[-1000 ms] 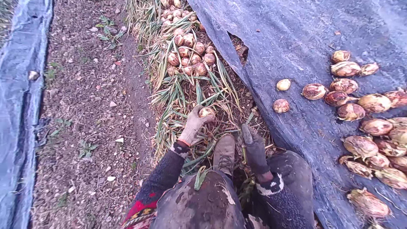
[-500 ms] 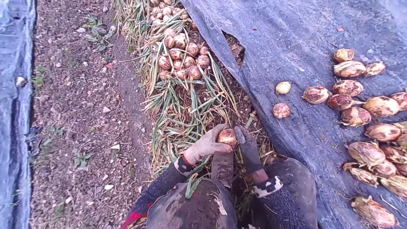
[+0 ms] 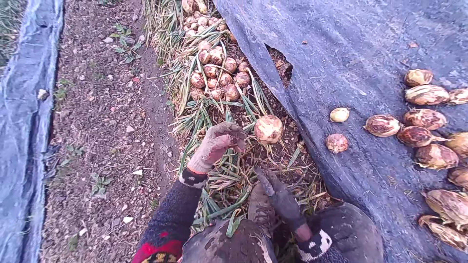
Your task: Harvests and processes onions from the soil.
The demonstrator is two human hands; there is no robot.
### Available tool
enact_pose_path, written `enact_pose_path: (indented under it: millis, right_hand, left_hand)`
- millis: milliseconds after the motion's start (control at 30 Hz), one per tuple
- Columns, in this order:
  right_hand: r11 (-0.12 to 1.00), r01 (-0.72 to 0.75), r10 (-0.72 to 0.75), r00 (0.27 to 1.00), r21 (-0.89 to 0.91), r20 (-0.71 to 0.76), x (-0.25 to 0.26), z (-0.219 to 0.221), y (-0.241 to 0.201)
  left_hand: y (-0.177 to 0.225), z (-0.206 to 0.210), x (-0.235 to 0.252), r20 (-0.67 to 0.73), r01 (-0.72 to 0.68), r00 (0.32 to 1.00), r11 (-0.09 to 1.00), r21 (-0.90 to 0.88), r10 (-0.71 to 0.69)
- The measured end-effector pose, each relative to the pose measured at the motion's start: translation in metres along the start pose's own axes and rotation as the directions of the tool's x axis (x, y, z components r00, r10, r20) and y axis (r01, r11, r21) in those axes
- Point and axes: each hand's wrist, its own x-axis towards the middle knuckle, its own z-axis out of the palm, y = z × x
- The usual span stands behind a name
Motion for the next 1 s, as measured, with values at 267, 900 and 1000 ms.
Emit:
enact_pose_path:
  millis: [267, 900, 1000]
  right_hand:
    - [0.972, -0.101, 0.134, 0.980, 0.212, -0.148, 0.010, -0.024, 0.006]
    - [0.850, 0.157, 0.053, 0.924, 0.503, -0.378, 0.017, -0.068, -0.009]
    - [0.833, 0.223, -0.012, 0.922, 0.507, -0.386, 0.002, -0.067, -0.011]
  left_hand:
    - [0.000, -0.024, 0.209, -0.355, 0.356, 0.919, 0.023, 0.934, 0.173]
    - [-0.062, 0.085, 0.019, 0.124, 0.119, 0.970, 0.853, 0.508, -0.209]
    - [-0.065, 0.107, -0.020, 0.244, 0.325, 0.869, 0.868, 0.375, -0.430]
